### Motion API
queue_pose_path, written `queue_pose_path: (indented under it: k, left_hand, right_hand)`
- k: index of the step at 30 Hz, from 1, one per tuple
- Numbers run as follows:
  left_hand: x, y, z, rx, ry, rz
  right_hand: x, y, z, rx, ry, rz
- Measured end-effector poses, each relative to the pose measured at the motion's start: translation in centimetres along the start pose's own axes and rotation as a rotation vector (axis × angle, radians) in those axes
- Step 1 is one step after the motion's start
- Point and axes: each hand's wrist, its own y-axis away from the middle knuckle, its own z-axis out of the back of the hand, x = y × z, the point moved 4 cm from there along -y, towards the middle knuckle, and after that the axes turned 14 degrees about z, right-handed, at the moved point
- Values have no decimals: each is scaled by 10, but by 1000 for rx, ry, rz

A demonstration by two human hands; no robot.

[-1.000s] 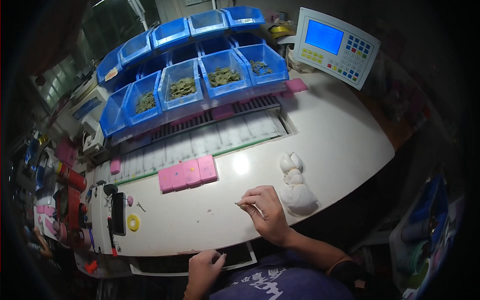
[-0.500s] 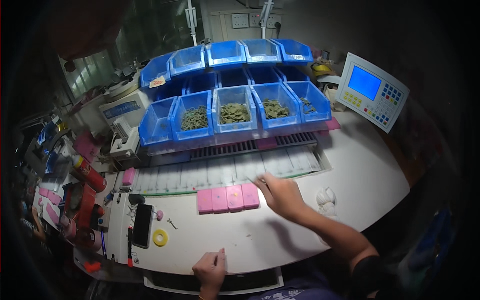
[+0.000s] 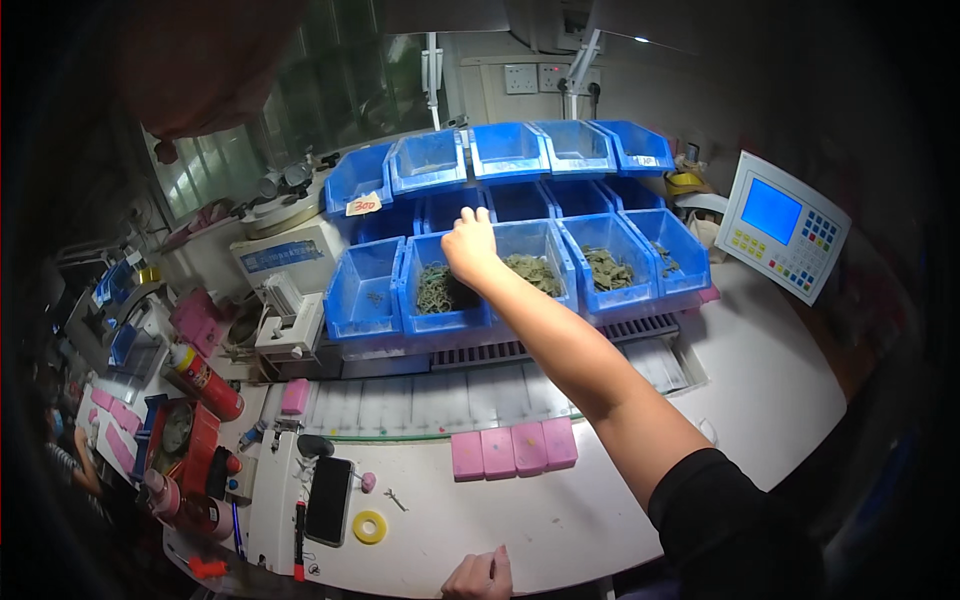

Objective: Placing small yellow inserts into pink rectangular blocks and wiping them with a cloth.

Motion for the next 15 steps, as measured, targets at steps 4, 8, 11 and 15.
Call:
queue_pose_path:
  k: [4,8,11,15]
  left_hand:
    - [14,10,-3,100,-90,-53]
    - [33,8,-12,147,-48,65]
    - [27,-7,-6,232,-27,120]
    - [23,-43,-11,287,103,158]
  right_hand:
    - [-16,15,17,7,-171,-37]
    - [-27,106,96,-283,-615,129]
    - [-27,239,113,-39,-586,313]
    - [-14,429,118,608,-420,-118]
